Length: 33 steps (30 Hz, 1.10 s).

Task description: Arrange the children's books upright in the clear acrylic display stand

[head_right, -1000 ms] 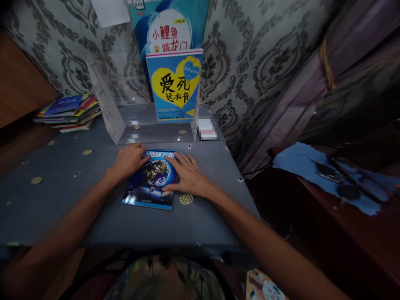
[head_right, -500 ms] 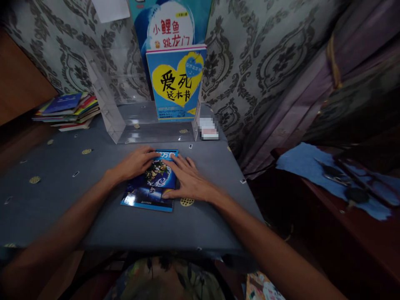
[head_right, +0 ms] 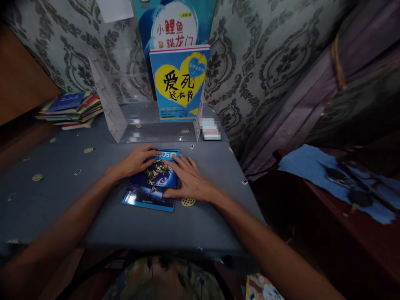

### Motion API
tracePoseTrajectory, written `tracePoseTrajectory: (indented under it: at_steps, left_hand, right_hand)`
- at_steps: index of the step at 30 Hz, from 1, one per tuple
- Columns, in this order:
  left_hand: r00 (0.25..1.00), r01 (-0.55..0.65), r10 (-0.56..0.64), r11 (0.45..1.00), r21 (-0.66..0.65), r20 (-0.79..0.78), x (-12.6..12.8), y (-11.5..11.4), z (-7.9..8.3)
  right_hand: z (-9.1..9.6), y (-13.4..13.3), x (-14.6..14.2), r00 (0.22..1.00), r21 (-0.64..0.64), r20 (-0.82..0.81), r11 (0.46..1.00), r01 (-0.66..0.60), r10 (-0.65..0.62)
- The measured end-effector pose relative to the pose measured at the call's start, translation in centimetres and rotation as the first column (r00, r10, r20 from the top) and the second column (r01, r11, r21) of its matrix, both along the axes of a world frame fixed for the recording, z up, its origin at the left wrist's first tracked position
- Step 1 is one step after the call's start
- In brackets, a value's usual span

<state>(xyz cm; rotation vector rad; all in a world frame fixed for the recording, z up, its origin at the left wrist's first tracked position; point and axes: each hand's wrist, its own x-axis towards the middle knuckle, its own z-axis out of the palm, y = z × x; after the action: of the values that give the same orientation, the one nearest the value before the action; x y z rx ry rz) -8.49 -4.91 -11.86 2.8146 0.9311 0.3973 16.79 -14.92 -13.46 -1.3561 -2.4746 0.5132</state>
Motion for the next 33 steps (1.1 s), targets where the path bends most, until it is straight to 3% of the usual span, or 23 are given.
tracePoseTrajectory:
  at_steps: [6,13,18,21,27,33]
  left_hand:
    - [0.999,-0.039,0.039,0.999,-0.028,0.015,-0.3,0.4,0.1]
    - [0.988,-0.126,0.128,0.992,0.022,-0.085,-0.1,-0.3,1.2]
    - [0.975,-0.159,0.169,0.984,0.082,-0.143,0.4,-1.1,1.1]
    - [0.985,-0.102,0.109,0.993,0.057,-0.134,1.2,-2.0,0.9]
    - [0.984,0.155,-0.161,0.985,-0.078,-0.072,3.4,-4.4,0.9]
    - [0.981,0.171,-0.176,0.983,-0.073,-0.077,4.0,-5.6,0.5]
  right_hand:
    - [-0.7,0.4,0.4,1.000,0.045,-0.017,0.999,-0.014,0.015]
    - [-0.6,0.9,0.6,0.995,0.017,-0.092,0.999,-0.031,0.033]
    - [-0.7,0.9,0.6,0.994,0.027,-0.105,1.000,-0.005,0.008]
    - [-0.9,1.0,0.6,0.992,0.045,-0.123,0.999,0.002,0.003]
    - [-1.1,1.1,0.6,0.975,0.070,-0.219,0.998,-0.010,0.025]
    - [-0.8,1.7,1.6,0.967,0.001,-0.253,0.999,-0.043,0.041]
